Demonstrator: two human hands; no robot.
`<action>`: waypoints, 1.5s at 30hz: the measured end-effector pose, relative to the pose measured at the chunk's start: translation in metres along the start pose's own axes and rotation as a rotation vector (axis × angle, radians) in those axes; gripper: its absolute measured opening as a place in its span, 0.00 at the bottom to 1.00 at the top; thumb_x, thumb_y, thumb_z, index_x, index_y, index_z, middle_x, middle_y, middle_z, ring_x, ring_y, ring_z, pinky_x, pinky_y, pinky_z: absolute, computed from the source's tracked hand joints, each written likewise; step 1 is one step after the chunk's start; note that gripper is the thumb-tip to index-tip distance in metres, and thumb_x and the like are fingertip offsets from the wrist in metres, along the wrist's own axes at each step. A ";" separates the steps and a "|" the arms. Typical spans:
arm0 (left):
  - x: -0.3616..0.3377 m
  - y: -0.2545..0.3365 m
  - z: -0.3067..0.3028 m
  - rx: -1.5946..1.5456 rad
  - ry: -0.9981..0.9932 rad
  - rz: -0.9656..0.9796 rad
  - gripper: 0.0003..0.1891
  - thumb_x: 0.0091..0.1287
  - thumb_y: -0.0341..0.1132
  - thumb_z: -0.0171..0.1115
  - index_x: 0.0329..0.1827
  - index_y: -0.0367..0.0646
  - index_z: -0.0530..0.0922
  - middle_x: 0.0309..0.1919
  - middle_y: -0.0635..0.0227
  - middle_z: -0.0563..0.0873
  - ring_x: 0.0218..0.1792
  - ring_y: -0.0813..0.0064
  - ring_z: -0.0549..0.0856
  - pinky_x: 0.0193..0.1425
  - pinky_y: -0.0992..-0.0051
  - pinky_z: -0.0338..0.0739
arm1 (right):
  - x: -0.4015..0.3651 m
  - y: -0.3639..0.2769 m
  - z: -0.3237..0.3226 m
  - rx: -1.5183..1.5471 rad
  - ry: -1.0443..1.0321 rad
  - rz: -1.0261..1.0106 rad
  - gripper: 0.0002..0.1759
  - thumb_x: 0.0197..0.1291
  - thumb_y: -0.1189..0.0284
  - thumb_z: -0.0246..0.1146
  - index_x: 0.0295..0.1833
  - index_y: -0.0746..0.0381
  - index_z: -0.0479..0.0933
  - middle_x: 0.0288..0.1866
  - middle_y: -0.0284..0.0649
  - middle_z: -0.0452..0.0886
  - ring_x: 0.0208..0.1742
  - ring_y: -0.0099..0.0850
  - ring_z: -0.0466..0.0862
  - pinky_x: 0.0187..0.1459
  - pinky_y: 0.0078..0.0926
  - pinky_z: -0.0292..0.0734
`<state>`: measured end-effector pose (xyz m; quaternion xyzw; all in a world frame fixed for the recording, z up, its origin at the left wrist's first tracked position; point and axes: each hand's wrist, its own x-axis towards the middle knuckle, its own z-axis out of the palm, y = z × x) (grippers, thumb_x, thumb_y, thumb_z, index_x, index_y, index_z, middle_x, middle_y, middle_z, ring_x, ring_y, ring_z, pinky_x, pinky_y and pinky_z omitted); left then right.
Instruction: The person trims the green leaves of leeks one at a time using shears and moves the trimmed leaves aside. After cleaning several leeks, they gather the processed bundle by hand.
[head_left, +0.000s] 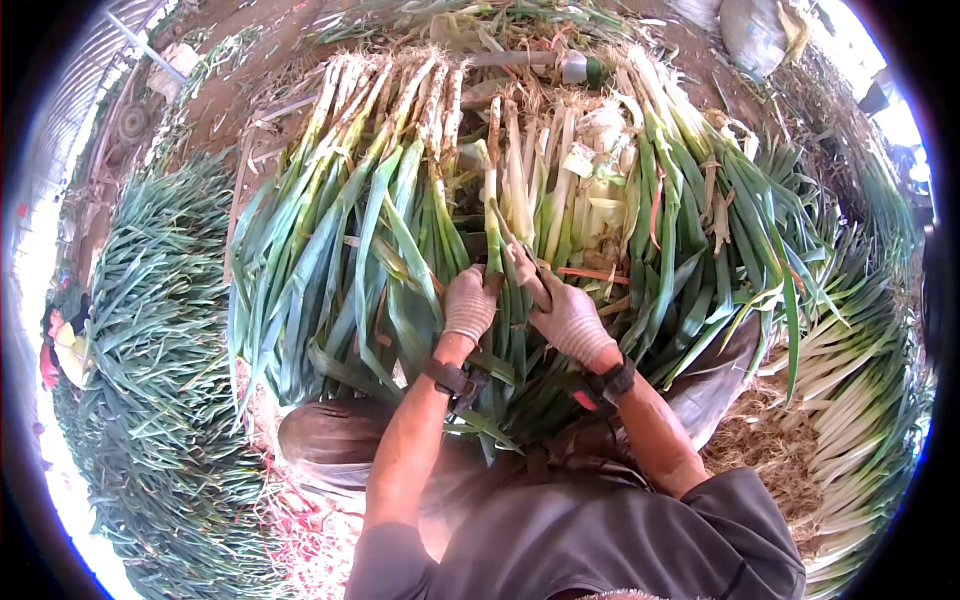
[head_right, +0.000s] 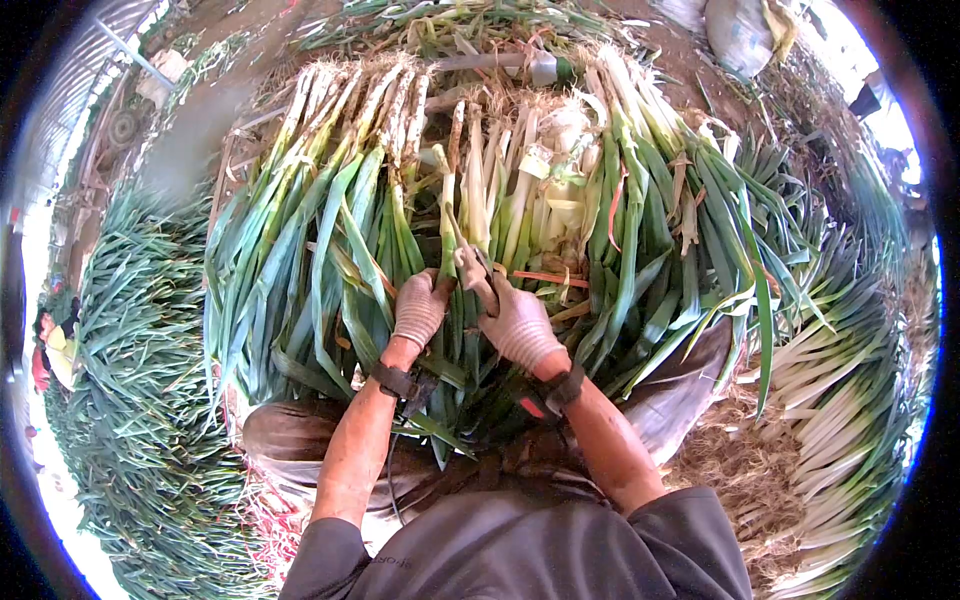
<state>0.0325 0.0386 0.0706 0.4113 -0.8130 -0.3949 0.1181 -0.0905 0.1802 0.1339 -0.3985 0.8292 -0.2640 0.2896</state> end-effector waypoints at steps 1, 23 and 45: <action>-0.002 0.004 -0.003 -0.015 -0.012 -0.021 0.19 0.71 0.45 0.61 0.39 0.33 0.83 0.27 0.44 0.84 0.34 0.43 0.85 0.41 0.54 0.77 | 0.009 -0.002 -0.002 -0.015 -0.005 -0.001 0.30 0.52 0.67 0.68 0.62 0.66 0.73 0.41 0.63 0.84 0.48 0.61 0.83 0.50 0.52 0.79; -0.007 0.002 -0.005 -0.037 -0.029 -0.042 0.17 0.70 0.45 0.63 0.46 0.39 0.84 0.34 0.44 0.87 0.40 0.42 0.86 0.46 0.51 0.79 | 0.213 -0.007 -0.010 -0.124 0.160 0.003 0.28 0.67 0.50 0.56 0.45 0.67 0.84 0.40 0.62 0.85 0.47 0.59 0.85 0.50 0.51 0.80; 0.036 0.028 -0.014 0.376 0.018 -0.126 0.19 0.65 0.48 0.68 0.38 0.37 0.82 0.34 0.43 0.88 0.41 0.42 0.89 0.48 0.52 0.83 | -0.053 0.003 -0.018 0.127 -0.168 -0.030 0.36 0.55 0.68 0.69 0.70 0.63 0.68 0.43 0.63 0.83 0.47 0.62 0.83 0.48 0.50 0.79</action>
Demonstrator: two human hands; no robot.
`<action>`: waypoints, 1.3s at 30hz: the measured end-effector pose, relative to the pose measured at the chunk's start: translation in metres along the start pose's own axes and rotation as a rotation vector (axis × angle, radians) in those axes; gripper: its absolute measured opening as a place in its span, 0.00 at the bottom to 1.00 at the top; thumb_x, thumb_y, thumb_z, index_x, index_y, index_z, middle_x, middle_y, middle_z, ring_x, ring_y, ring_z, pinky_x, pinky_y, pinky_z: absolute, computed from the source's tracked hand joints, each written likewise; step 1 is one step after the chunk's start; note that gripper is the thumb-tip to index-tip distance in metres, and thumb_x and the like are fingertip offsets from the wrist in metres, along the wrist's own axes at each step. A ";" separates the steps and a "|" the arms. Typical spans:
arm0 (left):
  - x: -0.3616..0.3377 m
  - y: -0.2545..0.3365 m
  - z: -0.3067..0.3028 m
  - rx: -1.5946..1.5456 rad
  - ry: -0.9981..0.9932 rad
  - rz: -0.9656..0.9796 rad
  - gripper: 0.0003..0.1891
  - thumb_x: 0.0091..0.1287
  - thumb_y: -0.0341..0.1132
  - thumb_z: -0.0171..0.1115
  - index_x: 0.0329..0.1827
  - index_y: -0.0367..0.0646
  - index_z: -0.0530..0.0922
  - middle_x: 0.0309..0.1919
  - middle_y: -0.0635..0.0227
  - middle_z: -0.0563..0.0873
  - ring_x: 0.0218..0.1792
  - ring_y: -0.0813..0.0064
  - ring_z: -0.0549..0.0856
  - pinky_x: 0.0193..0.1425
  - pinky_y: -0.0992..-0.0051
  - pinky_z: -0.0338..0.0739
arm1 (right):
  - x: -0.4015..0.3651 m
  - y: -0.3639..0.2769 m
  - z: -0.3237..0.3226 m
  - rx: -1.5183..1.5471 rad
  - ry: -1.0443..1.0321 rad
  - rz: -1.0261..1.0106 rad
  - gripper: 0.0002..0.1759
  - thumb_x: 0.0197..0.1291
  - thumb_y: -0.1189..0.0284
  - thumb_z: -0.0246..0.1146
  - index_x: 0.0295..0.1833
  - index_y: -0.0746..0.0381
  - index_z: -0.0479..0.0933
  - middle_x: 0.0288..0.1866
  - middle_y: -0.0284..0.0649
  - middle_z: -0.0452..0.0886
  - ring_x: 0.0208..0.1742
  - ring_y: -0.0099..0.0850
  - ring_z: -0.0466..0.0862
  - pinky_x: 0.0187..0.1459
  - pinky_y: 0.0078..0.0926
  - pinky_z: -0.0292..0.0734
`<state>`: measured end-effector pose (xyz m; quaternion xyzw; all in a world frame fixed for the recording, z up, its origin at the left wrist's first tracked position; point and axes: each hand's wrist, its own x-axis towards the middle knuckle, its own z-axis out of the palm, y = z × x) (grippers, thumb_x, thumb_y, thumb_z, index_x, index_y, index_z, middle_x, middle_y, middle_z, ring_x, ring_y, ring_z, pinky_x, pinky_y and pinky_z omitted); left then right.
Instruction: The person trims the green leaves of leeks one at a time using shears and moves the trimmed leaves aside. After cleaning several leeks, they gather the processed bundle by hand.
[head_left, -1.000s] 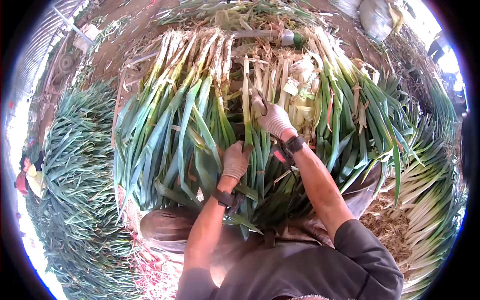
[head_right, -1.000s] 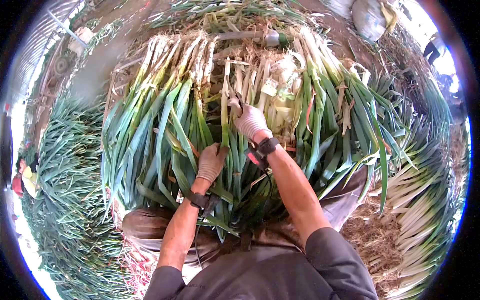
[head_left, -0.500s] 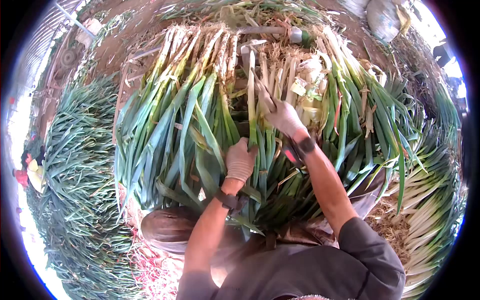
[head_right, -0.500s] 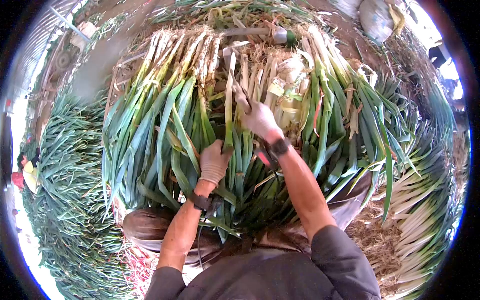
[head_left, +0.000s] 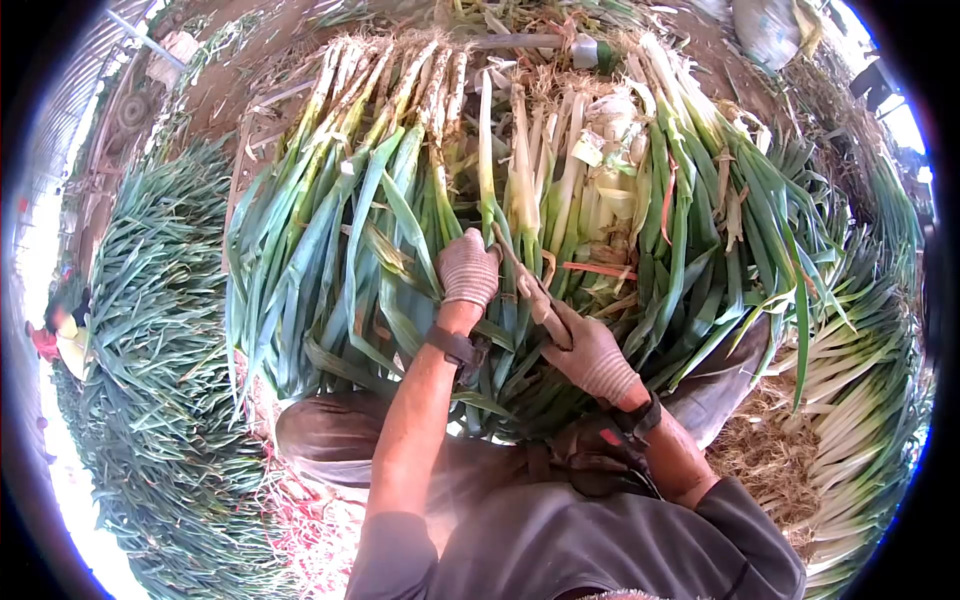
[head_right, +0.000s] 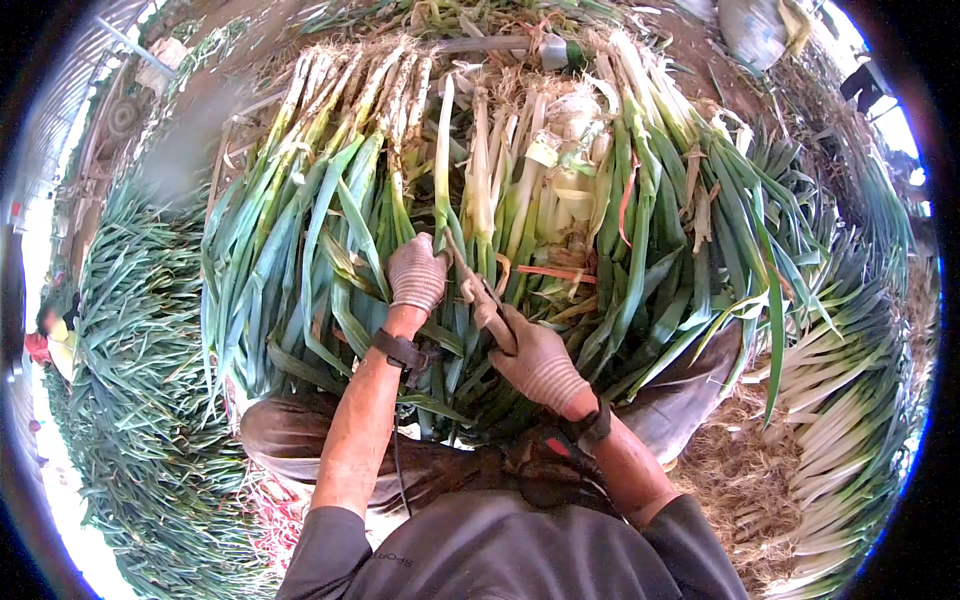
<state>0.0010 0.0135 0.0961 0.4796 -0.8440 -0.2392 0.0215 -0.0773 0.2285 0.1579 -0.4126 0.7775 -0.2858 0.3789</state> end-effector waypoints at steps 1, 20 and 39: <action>0.000 0.000 0.000 0.004 0.002 0.008 0.18 0.65 0.47 0.68 0.38 0.37 0.82 0.34 0.43 0.88 0.41 0.42 0.89 0.48 0.52 0.83 | 0.008 0.005 0.003 -0.012 0.017 0.012 0.36 0.55 0.68 0.69 0.70 0.63 0.68 0.42 0.63 0.83 0.47 0.61 0.83 0.48 0.51 0.79; -0.019 0.023 0.004 0.215 -0.105 -0.008 0.14 0.69 0.43 0.63 0.44 0.40 0.80 0.33 0.53 0.90 0.39 0.53 0.92 0.45 0.57 0.86 | 0.179 -0.007 -0.031 -0.189 0.236 -0.002 0.18 0.59 0.63 0.63 0.47 0.67 0.81 0.42 0.59 0.86 0.47 0.56 0.86 0.52 0.48 0.80; 0.021 -0.037 -0.005 0.483 0.395 0.048 0.27 0.58 0.43 0.75 0.54 0.37 0.75 0.48 0.53 0.82 0.48 0.56 0.86 0.53 0.60 0.82 | 0.057 -0.021 0.008 -0.073 -0.041 -0.145 0.32 0.53 0.71 0.68 0.66 0.68 0.73 0.38 0.56 0.85 0.41 0.50 0.88 0.47 0.43 0.83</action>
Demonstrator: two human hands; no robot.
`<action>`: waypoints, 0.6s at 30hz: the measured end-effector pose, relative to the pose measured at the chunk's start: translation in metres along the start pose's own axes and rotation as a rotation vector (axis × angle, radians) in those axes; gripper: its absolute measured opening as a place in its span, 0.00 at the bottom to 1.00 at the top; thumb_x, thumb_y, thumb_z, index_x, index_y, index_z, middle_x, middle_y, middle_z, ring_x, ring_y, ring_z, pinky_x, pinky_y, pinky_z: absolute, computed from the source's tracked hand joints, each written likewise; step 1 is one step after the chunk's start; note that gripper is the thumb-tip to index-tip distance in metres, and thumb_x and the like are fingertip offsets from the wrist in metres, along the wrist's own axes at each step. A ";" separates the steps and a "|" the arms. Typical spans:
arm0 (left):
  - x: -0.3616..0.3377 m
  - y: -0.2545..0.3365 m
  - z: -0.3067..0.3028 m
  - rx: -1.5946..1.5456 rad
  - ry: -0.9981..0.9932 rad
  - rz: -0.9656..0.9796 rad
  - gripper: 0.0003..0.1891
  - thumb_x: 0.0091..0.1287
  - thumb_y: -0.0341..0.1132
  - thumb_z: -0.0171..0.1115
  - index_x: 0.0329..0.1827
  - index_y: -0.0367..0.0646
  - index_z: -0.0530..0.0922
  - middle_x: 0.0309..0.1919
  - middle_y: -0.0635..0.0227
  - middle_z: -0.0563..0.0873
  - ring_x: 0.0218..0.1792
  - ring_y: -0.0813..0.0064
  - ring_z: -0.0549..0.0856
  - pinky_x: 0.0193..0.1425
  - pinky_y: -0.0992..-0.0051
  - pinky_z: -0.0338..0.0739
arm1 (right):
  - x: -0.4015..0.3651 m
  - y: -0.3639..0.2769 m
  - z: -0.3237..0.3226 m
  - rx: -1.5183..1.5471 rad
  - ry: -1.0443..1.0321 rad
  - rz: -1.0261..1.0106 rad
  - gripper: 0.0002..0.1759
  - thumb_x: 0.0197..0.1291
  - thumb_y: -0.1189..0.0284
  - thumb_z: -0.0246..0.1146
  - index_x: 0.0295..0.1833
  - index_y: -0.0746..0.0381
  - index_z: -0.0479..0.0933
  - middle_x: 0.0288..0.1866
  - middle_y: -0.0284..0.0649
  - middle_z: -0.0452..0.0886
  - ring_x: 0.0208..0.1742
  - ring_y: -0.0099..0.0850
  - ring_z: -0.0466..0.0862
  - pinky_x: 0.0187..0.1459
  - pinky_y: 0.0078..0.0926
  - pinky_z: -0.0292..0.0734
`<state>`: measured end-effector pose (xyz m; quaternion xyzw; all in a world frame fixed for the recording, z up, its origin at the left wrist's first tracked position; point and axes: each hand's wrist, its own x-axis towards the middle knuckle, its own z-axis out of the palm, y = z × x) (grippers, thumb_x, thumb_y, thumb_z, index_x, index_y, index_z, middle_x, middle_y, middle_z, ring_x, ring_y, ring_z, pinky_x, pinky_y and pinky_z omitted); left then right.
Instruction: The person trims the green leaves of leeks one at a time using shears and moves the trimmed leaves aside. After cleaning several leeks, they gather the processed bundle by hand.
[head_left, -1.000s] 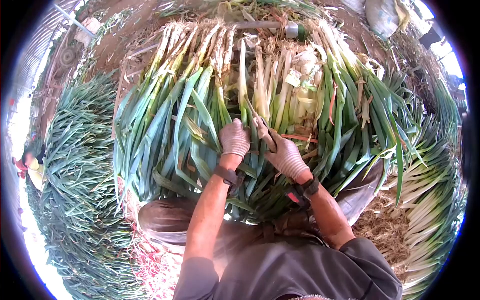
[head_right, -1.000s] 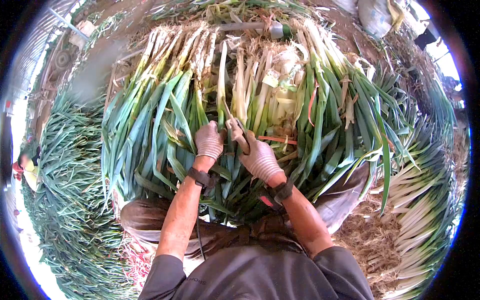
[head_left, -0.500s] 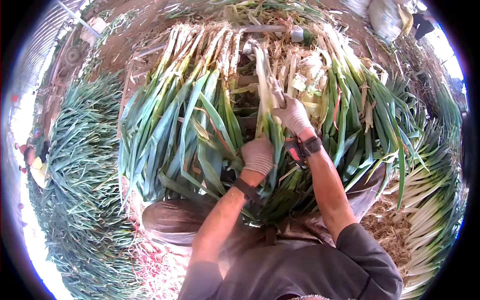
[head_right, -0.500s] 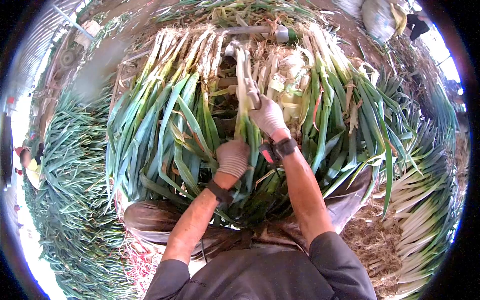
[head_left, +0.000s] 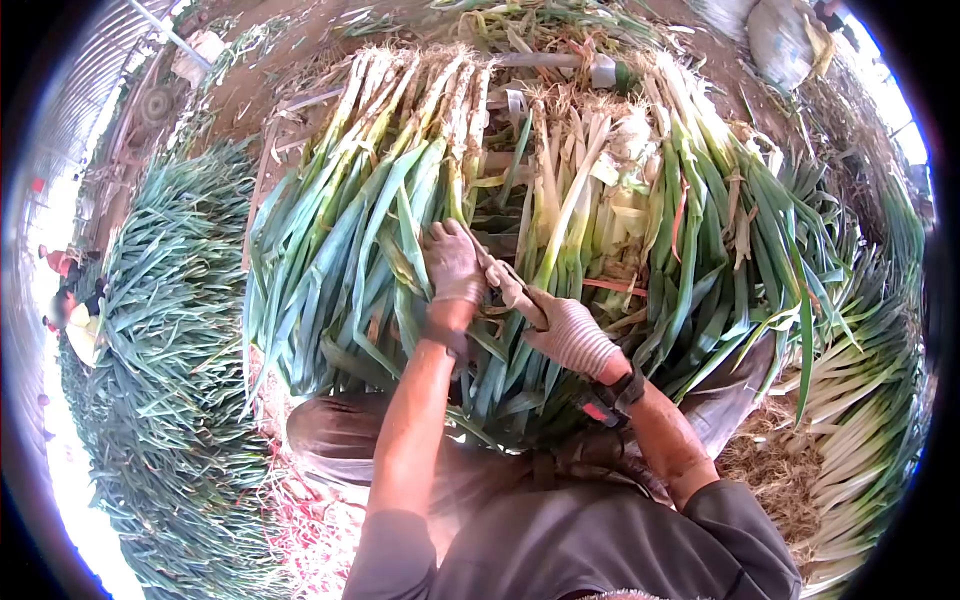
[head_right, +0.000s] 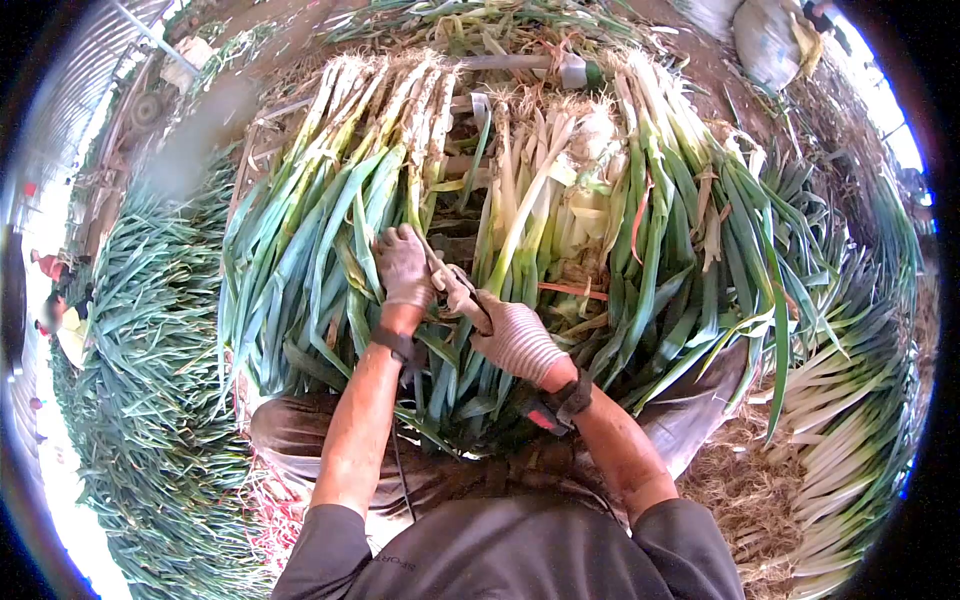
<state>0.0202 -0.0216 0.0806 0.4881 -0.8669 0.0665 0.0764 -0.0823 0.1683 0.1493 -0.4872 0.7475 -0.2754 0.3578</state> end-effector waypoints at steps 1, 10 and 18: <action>0.007 -0.001 0.004 -0.003 -0.101 -0.029 0.25 0.58 0.41 0.74 0.53 0.38 0.76 0.49 0.54 0.84 0.50 0.58 0.86 0.57 0.61 0.81 | 0.000 0.001 0.003 0.018 -0.004 -0.011 0.32 0.53 0.71 0.68 0.66 0.67 0.73 0.38 0.56 0.85 0.41 0.49 0.88 0.47 0.42 0.83; -0.006 -0.017 -0.032 -0.974 -0.331 -0.194 0.11 0.65 0.30 0.61 0.49 0.34 0.79 0.38 0.41 0.87 0.42 0.42 0.88 0.49 0.54 0.81 | -0.021 0.020 -0.029 0.210 0.239 0.025 0.34 0.53 0.69 0.70 0.67 0.67 0.72 0.39 0.62 0.82 0.42 0.56 0.85 0.46 0.42 0.80; -0.110 0.017 -0.048 -0.844 -0.456 -0.090 0.18 0.66 0.35 0.63 0.55 0.34 0.75 0.38 0.39 0.85 0.45 0.38 0.85 0.51 0.52 0.79 | -0.079 -0.003 -0.029 0.149 0.041 0.175 0.38 0.54 0.71 0.69 0.73 0.67 0.68 0.43 0.60 0.82 0.41 0.45 0.85 0.51 0.34 0.80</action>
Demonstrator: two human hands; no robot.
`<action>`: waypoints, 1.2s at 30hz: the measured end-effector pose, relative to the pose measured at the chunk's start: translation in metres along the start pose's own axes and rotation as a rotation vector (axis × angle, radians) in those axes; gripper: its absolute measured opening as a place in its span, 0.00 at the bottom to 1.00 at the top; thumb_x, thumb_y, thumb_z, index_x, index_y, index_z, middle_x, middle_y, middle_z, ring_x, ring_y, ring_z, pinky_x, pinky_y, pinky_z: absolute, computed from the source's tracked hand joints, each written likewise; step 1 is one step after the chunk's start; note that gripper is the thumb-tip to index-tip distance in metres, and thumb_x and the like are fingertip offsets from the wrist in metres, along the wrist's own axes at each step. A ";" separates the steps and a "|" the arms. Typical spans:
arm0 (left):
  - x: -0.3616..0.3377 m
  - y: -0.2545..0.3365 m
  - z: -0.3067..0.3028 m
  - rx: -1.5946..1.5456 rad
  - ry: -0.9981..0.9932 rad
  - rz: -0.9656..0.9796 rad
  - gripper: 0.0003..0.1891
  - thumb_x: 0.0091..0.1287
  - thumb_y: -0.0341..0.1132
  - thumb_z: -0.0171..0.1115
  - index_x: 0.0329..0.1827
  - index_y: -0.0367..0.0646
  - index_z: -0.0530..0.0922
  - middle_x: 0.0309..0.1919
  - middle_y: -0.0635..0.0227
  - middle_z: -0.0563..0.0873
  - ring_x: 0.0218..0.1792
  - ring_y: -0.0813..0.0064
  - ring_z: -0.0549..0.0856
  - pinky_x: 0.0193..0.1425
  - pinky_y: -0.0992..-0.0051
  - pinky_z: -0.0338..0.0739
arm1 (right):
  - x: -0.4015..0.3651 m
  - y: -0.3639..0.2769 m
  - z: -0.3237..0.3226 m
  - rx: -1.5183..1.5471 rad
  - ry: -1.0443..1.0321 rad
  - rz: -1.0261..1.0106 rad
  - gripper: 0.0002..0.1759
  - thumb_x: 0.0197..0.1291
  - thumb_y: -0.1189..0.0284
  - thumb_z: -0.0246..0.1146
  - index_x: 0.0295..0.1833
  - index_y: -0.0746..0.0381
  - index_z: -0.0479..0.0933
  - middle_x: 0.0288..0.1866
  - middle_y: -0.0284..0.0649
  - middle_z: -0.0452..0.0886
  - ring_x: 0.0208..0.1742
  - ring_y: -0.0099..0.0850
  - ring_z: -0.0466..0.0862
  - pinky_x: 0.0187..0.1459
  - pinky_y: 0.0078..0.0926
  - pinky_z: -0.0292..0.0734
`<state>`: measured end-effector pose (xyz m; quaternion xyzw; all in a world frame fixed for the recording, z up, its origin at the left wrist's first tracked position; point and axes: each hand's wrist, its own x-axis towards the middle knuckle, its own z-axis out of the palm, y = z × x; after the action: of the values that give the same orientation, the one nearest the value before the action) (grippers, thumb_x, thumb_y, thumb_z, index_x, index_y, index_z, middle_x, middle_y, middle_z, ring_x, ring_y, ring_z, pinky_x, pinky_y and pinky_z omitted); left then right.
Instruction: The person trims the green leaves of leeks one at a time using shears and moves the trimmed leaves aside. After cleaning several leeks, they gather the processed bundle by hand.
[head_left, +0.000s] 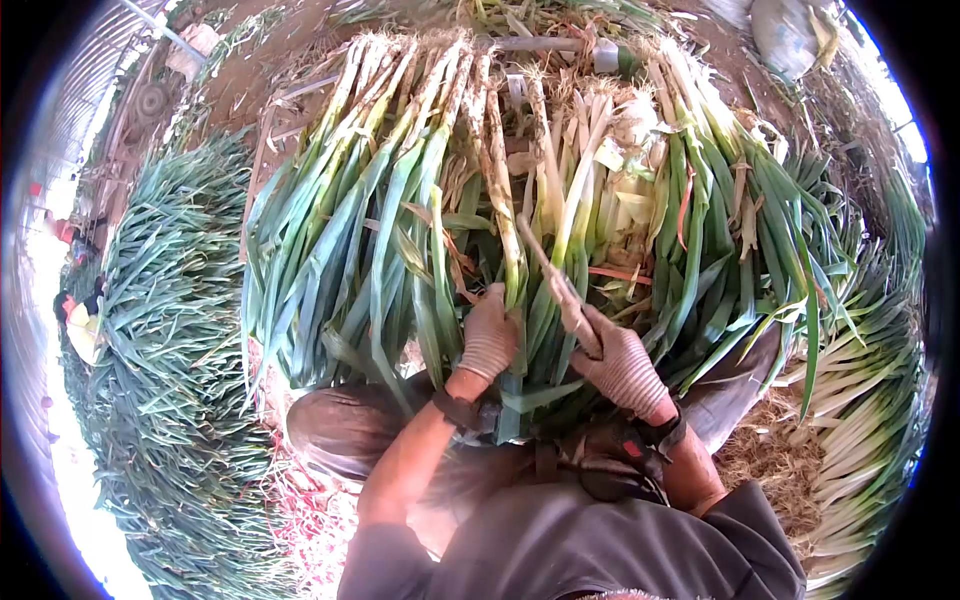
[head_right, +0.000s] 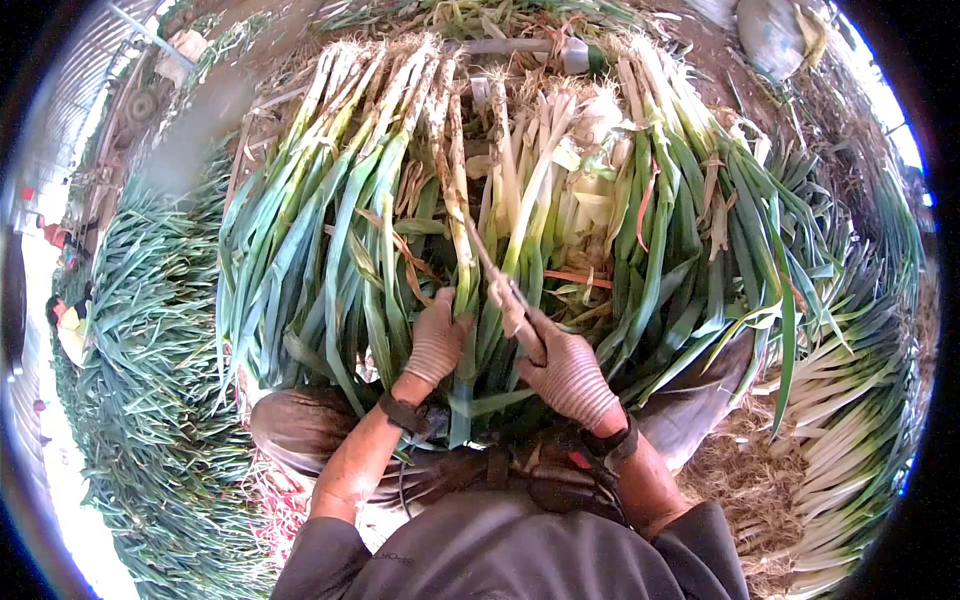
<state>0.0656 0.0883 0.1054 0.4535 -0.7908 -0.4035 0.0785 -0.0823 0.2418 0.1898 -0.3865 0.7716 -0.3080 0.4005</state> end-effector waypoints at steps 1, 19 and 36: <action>0.005 -0.007 -0.001 -0.098 0.043 0.043 0.18 0.67 0.36 0.64 0.55 0.34 0.75 0.38 0.40 0.86 0.45 0.38 0.85 0.50 0.52 0.79 | -0.003 0.005 0.006 -0.049 -0.034 -0.025 0.38 0.55 0.71 0.69 0.73 0.67 0.68 0.41 0.59 0.82 0.41 0.44 0.86 0.49 0.35 0.80; 0.029 -0.031 -0.004 -0.099 0.174 0.106 0.13 0.74 0.40 0.61 0.44 0.36 0.80 0.31 0.41 0.85 0.37 0.39 0.84 0.41 0.51 0.77 | 0.023 -0.005 0.029 -0.279 -0.038 -0.043 0.28 0.56 0.71 0.64 0.63 0.63 0.68 0.36 0.63 0.83 0.43 0.63 0.83 0.46 0.55 0.78; 0.028 -0.031 -0.009 -0.152 0.138 0.065 0.13 0.74 0.36 0.59 0.48 0.32 0.81 0.39 0.38 0.85 0.45 0.37 0.83 0.47 0.56 0.78 | 0.159 -0.025 0.034 -0.392 0.140 -0.074 0.21 0.55 0.68 0.65 0.53 0.64 0.76 0.41 0.62 0.84 0.49 0.61 0.83 0.52 0.53 0.79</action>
<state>0.0742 0.0527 0.0823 0.4472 -0.7648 -0.4275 0.1799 -0.1048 0.0887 0.1326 -0.4629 0.8279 -0.1925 0.2516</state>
